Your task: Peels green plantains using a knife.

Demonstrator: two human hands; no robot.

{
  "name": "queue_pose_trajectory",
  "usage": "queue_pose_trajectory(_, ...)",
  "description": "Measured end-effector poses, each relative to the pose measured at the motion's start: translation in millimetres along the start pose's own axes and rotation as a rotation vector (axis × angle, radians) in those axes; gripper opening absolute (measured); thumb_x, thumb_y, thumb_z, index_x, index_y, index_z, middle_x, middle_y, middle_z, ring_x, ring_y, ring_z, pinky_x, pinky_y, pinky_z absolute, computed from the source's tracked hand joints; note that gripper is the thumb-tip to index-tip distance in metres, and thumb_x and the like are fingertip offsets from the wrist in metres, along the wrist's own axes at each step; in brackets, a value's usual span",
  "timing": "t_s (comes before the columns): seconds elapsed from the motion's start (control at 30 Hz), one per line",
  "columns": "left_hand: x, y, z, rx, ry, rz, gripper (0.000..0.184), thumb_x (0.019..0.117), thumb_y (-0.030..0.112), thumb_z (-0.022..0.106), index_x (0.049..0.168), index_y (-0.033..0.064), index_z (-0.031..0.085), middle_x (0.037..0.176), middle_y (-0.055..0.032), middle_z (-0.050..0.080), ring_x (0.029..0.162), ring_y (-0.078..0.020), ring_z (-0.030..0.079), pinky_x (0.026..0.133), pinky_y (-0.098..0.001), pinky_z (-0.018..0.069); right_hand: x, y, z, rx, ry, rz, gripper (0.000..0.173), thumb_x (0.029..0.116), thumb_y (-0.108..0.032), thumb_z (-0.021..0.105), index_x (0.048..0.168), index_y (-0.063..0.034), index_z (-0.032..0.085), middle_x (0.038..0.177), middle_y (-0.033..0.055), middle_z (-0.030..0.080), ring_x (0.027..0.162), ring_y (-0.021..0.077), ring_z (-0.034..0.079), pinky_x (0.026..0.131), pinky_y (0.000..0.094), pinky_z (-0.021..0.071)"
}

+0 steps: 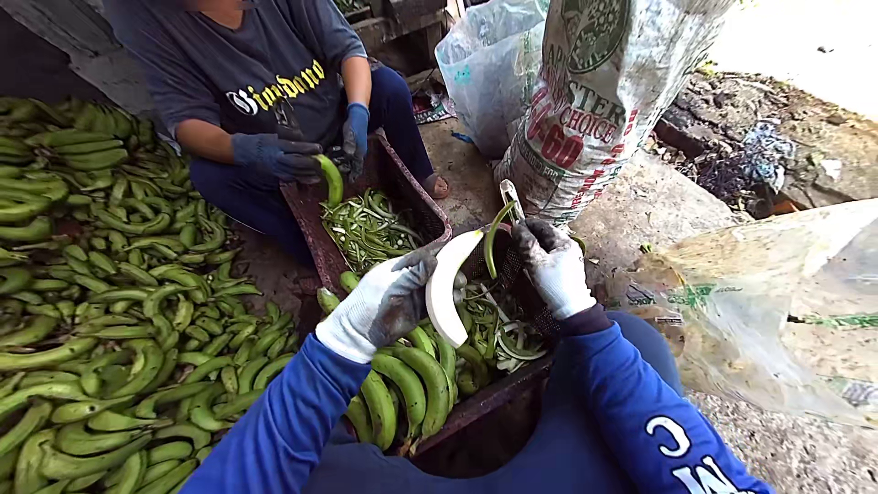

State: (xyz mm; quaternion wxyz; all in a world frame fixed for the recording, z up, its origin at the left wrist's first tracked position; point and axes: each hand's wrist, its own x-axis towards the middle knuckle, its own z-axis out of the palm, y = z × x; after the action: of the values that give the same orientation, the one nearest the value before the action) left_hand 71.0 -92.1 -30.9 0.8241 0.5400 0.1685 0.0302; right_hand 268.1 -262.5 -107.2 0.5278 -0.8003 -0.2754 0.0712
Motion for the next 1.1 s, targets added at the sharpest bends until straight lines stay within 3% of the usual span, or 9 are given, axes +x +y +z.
queue_pose_trajectory(0.27, -3.6, -2.9, -6.3, 0.401, 0.042, 0.109, 0.044, 0.1076, 0.027, 0.047, 0.15, 0.0193, 0.051, 0.117, -0.0132, 0.07, 0.094, -0.023, 0.071, 0.081, -0.0387, 0.061, -24.2, -17.3, -9.2, 0.024, -0.151, -0.32, 0.034, 0.0974, -0.039, 0.068, 0.122, -0.0161, 0.073, 0.109, 0.0005, 0.069, 0.094, 0.01, 0.067, 0.081, 0.0355, 0.0603)
queue_pose_trajectory(0.4, 1.2, -5.0, -1.3, 0.503, 0.059, 0.109, 0.047, 0.1055, 0.028, 0.05, 0.152, 0.0226, 0.05, 0.123, -0.0107, 0.069, 0.099, -0.0229, 0.07, 0.087, -0.0404, 0.0597, -13.2, -6.8, 0.6, -0.086, -0.134, -0.104, 0.041, 0.1003, -0.05, 0.06, 0.124, -0.0186, 0.072, 0.107, 0.0029, 0.073, 0.095, 0.0168, 0.069, 0.086, 0.0484, 0.0581)
queue_pose_trajectory(0.5, 6.4, -11.0, 5.6, 0.337, 0.146, 0.157, 0.049, 0.1044, 0.02, 0.055, 0.153, 0.0196, 0.046, 0.125, -0.0156, 0.066, 0.101, -0.0281, 0.071, 0.088, -0.0454, 0.061, -15.9, -17.4, 1.3, 0.149, -0.136, -0.102, 0.053, 0.088, -0.046, 0.078, 0.131, -0.0174, 0.065, 0.097, 0.0024, 0.071, 0.078, 0.014, 0.067, 0.07, 0.041, 0.0601)
queue_pose_trajectory(0.57, 13.0, -18.7, 14.1, 0.18, 0.208, 0.181, 0.052, 0.1061, 0.02, 0.054, 0.156, 0.0181, 0.039, 0.13, -0.0185, 0.064, 0.107, -0.0334, 0.07, 0.09, -0.0502, 0.0619, -30.3, -31.7, 5.1, 0.169, -0.25, -0.15, 0.076, 0.0787, -0.042, 0.088, 0.144, -0.0192, 0.057, 0.108, 0.0013, 0.072, 0.091, 0.0125, 0.069, 0.083, 0.0392, 0.0616)
queue_pose_trajectory(0.63, 16.5, -24.4, 25.2, 0.07, 0.192, 0.146, 0.046, 0.1099, 0.029, 0.045, 0.153, 0.0134, 0.041, 0.127, -0.0177, 0.066, 0.109, -0.032, 0.069, 0.091, -0.0494, 0.06, -39.9, -35.4, 15.0, 0.022, -0.323, -0.188, 0.076, 0.0811, -0.042, 0.084, 0.148, -0.0179, 0.057, 0.12, 0.0027, 0.073, 0.108, 0.0147, 0.068, 0.1, 0.0421, 0.0566)
queue_pose_trajectory(0.7, 15.7, -25.0, 28.5, 0.09, 0.172, 0.076, 0.049, 0.1104, 0.036, 0.041, 0.152, 0.0116, 0.041, 0.126, -0.0176, 0.066, 0.109, -0.0322, 0.069, 0.091, -0.0491, 0.0604, -35.9, -34.9, 14.2, -0.023, -0.355, -0.137, 0.071, 0.0832, -0.035, 0.079, 0.148, -0.0154, 0.057, 0.121, 0.0051, 0.073, 0.11, 0.016, 0.069, 0.1, 0.0437, 0.0555)
queue_pose_trajectory(0.87, 8.4, -13.8, 9.3, 0.297, 0.241, 0.043, 0.051, 0.1063, 0.043, 0.05, 0.149, 0.0143, 0.049, 0.124, -0.0147, 0.068, 0.098, -0.0327, 0.073, 0.08, -0.0481, 0.0638, 25.7, -36.4, -68.4, 0.162, -0.52, 0.068, 0.049, 0.0863, -0.025, 0.08, 0.132, -0.0117, 0.067, 0.104, 0.0069, 0.074, 0.084, 0.0152, 0.071, 0.076, 0.0374, 0.0617)
queue_pose_trajectory(0.97, 7.9, -9.7, -2.5, 0.348, 0.308, 0.013, 0.046, 0.1071, 0.037, 0.051, 0.148, 0.0157, 0.05, 0.121, -0.015, 0.068, 0.094, -0.0312, 0.074, 0.077, -0.0464, 0.0643, 79.3, -52.7, -129.1, 0.122, -0.535, 0.065, 0.037, 0.0911, -0.024, 0.073, 0.123, -0.007, 0.067, 0.092, 0.0101, 0.071, 0.071, 0.0176, 0.066, 0.064, 0.0368, 0.0565)
queue_pose_trajectory(1.1, 8.4, -11.4, -5.9, 0.409, 0.315, -0.027, 0.046, 0.1063, 0.036, 0.052, 0.147, 0.0164, 0.05, 0.122, -0.0136, 0.068, 0.095, -0.029, 0.074, 0.078, -0.045, 0.0645, 184.2, -98.5, -185.6, 0.386, -0.142, -0.074, 0.037, 0.1038, -0.033, 0.057, 0.128, -0.0056, 0.063, 0.097, 0.0084, 0.069, 0.078, 0.0169, 0.065, 0.07, 0.0373, 0.0569)
